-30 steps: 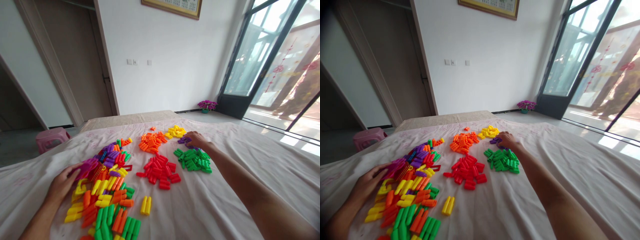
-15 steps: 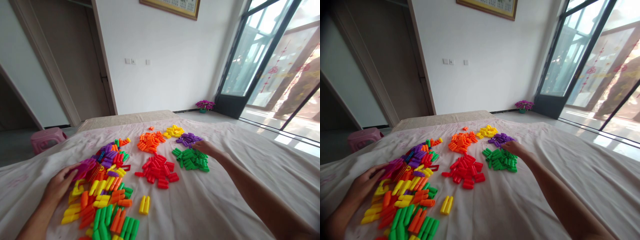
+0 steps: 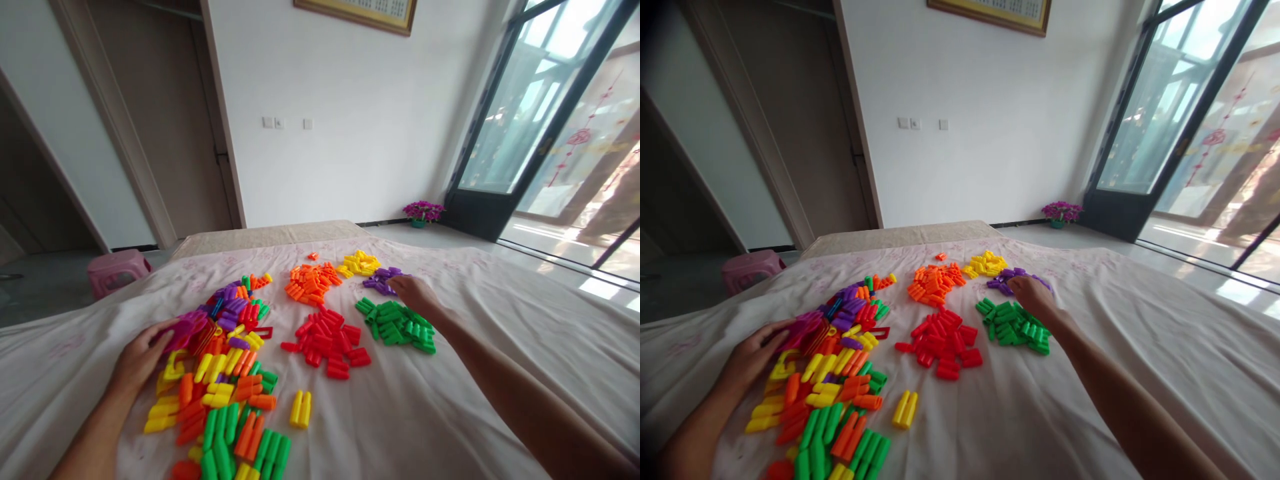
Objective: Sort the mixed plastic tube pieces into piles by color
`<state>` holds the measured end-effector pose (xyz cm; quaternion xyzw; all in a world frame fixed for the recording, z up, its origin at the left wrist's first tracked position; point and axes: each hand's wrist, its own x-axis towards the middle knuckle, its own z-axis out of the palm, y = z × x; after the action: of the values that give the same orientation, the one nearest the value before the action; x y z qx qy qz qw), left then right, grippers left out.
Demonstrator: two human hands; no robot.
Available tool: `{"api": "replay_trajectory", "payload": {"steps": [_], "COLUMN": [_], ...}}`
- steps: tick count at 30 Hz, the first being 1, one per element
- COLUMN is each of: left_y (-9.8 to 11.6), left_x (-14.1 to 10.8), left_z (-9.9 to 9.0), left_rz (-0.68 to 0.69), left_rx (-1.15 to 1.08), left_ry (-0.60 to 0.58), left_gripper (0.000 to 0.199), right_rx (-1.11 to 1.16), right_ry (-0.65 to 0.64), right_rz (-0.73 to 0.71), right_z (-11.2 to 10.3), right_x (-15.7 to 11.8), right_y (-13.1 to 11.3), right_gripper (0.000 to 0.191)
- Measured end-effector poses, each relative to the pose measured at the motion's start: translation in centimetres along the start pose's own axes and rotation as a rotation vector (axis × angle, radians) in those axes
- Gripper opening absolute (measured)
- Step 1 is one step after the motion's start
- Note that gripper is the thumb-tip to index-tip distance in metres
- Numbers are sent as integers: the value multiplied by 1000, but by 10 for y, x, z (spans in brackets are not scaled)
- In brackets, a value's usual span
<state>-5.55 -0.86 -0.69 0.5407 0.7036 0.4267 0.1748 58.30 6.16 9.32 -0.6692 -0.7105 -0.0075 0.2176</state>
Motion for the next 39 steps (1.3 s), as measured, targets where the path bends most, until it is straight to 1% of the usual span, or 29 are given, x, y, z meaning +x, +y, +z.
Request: {"api": "replay_trajectory", "payload": {"steps": [2,5,6,8,10,11,12,14,17,20,23,26,28,32,34,36,38,39], "left_y": [4,6,7,7,10,11,13,16,20,20,20,17,13,5,3,3,3,3], "left_x": [-1,-3,-3,-4,-5,-6,-6,-8,-8,-8,-8,-6,-5,-2,-2,-2,-2,-2], "left_z": [0,0,0,0,0,0,0,-1,-1,-1,-1,-1,-1,0,0,0,0,-1], "left_rz": [22,30,32,37,45,49,54,65,70,55,52,50,44,29,28,36,37,33], "left_rx": [-2,-22,-33,-49,-61,-65,-66,-60,-41,-25,-13,-2,6,15,20,30,36,37], "left_ry": [18,29,22,5,4,9,15,26,36,40,47,50,48,36,31,29,22,18], "left_gripper": [47,46,46,45,45,45,45,44,43,43,43,43,44,46,46,46,45,46], "right_rx": [110,323,352,388,414,420,416,346,188,180,318,475,552,729,716,627,532,494], "right_ry": [-24,-145,-196,-250,-317,-330,-338,-339,-329,-325,-309,-268,-284,-331,-365,-405,-440,-468], "right_rz": [-121,-375,-453,-549,-613,-634,-664,-689,-660,-626,-603,-564,-501,-348,-303,-273,-275,-299], "right_z": [1,10,17,34,55,65,74,89,100,97,85,67,55,38,34,29,23,19], "right_x": [6,13,14,13,10,8,6,2,-4,-9,-13,-13,-11,-5,-2,1,3,4], "right_y": [-31,-99,-124,-175,-219,-238,-255,-280,-301,-303,-289,-263,-241,-197,-179,-166,-157,-153], "right_gripper": [31,26,25,25,27,29,31,37,40,39,42,34,28,30,32,35,41,44]}}
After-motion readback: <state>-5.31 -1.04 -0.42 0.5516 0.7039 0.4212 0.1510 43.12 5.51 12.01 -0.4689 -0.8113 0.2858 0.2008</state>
